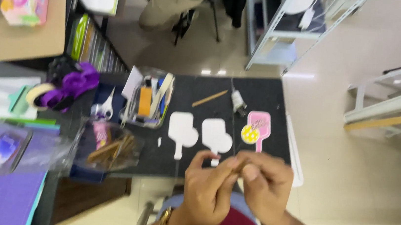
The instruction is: Assembling birthday signs by gluing wooden sticks to paper cutouts.
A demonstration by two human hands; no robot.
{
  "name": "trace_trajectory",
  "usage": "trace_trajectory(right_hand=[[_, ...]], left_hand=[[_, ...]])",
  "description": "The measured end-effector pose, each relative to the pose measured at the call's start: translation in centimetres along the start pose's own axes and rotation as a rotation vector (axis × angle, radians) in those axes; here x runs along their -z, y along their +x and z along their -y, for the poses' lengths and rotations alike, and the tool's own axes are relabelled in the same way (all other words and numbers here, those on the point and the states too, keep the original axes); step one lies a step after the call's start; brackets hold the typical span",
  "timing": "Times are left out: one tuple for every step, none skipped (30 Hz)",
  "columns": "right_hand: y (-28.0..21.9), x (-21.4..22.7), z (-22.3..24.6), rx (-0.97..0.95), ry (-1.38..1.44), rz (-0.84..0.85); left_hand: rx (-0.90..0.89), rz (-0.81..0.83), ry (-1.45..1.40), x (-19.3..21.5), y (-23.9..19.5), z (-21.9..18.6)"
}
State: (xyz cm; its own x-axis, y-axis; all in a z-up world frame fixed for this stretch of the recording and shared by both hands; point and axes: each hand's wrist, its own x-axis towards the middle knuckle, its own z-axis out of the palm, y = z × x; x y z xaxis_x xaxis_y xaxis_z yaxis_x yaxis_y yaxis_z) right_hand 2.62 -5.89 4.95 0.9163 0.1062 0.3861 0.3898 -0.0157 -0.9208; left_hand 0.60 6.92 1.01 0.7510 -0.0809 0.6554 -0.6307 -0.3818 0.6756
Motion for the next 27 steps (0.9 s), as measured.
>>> trace_trajectory(right_hand=[[0.1,0.6,-0.4,0.010,-0.008,-0.012],[0.3,1.2,-1.0,0.027,0.024,-0.036],[-0.5,1.7,-1.2,0.006,0.061,-0.063],[-1.2,2.1,-0.9,-0.021,0.058,-0.079],[-1.0,2.7,-1.1,-0.039,0.019,-0.105],[-0.8,3.3,-1.2,-0.058,-0.020,-0.133],[-1.1,4.0,-1.1,-0.079,-0.021,-0.151],[-1.4,4.8,-1.1,-0.087,-0.023,-0.160],[-0.9,5.6,-1.5,-0.075,-0.030,-0.173],[-0.9,6.1,-1.4,-0.076,-0.036,-0.196],[-0.8,6.8,-1.1,-0.059,-0.038,-0.206],[-0.8,7.4,-1.0,-0.042,-0.039,-0.216],[-1.3,7.9,-0.8,-0.064,-0.045,-0.237],[-1.7,8.4,-0.7,-0.107,-0.078,-0.253],[-1.2,9.2,-1.0,-0.114,-0.116,-0.266],[-0.7,10.0,-1.4,-0.101,-0.126,-0.285],[-0.9,10.6,-1.4,-0.102,-0.095,-0.299],[-1.1,11.2,-1.4,-0.103,-0.064,-0.313],[-1.3,11.8,-1.6,-0.101,-0.073,-0.331],[-1.5,12.3,-1.9,-0.117,-0.066,-0.353],[-1.8,12.9,-1.9,-0.134,-0.058,-0.371],[-1.6,13.6,-1.9,-0.133,-0.064,-0.384],[-1.5,14.3,-2.0,-0.148,-0.107,-0.407],[-1.5,14.9,-1.9,-0.164,-0.150,-0.430],[-1.4,15.5,-2.0,-0.153,-0.161,-0.439],[-1.3,16.2,-1.9,-0.136,-0.159,-0.448],[-1.5,16.7,-1.8,-0.128,-0.160,-0.466]], left_hand=[[-0.014,0.004,-0.009,-0.6,0.4,0.2],[-0.031,0.001,0.002,-1.3,0.7,0.5],[-0.014,0.016,0.011,-1.7,0.3,0.1],[0.006,0.038,-0.001,-2.2,-0.4,-0.4],[0.002,0.034,-0.015,-3.0,-0.2,-0.2],[-0.001,0.030,-0.028,-3.9,0.0,0.0],[0.011,0.053,-0.039,-4.5,0.2,-0.3],[0.010,0.065,-0.064,-5.1,0.3,-0.7],[-0.010,0.072,-0.092,-5.9,1.1,-0.3],[-0.018,0.090,-0.106,-6.5,1.2,-0.3],[-0.015,0.091,-0.138,-7.3,1.3,-0.6],[-0.012,0.093,-0.169,-8.1,1.4,-0.7],[0.001,0.117,-0.184,-8.6,1.3,-1.0],[0.006,0.130,-0.208,-9.0,1.1,-1.3],[-0.021,0.126,-0.230,-10.0,1.8,-0.8],[-0.040,0.134,-0.245,-11.0,2.6,-0.5],[-0.023,0.160,-0.257,-11.5,2.7,-0.9],[-0.007,0.185,-0.269,-12.0,2.8,-1.2],[-0.014,0.197,-0.283,-12.8,2.7,-1.2],[0.012,0.206,-0.282,-13.5,2.7,-1.3],[0.042,0.213,-0.278,-14.1,2.5,-1.6],[0.037,0.222,-0.288,-14.8,3.0,-1.5],[0.009,0.249,-0.274,-15.4,3.3,-1.4],[-0.020,0.275,-0.259,-15.9,3.6,-1.3],[-0.034,0.275,-0.271,-16.6,3.9,-1.3],[-0.063,0.280,-0.265,-17.2,4.2,-1.4],[-0.088,0.294,-0.266,-17.7,4.2,-1.6]])
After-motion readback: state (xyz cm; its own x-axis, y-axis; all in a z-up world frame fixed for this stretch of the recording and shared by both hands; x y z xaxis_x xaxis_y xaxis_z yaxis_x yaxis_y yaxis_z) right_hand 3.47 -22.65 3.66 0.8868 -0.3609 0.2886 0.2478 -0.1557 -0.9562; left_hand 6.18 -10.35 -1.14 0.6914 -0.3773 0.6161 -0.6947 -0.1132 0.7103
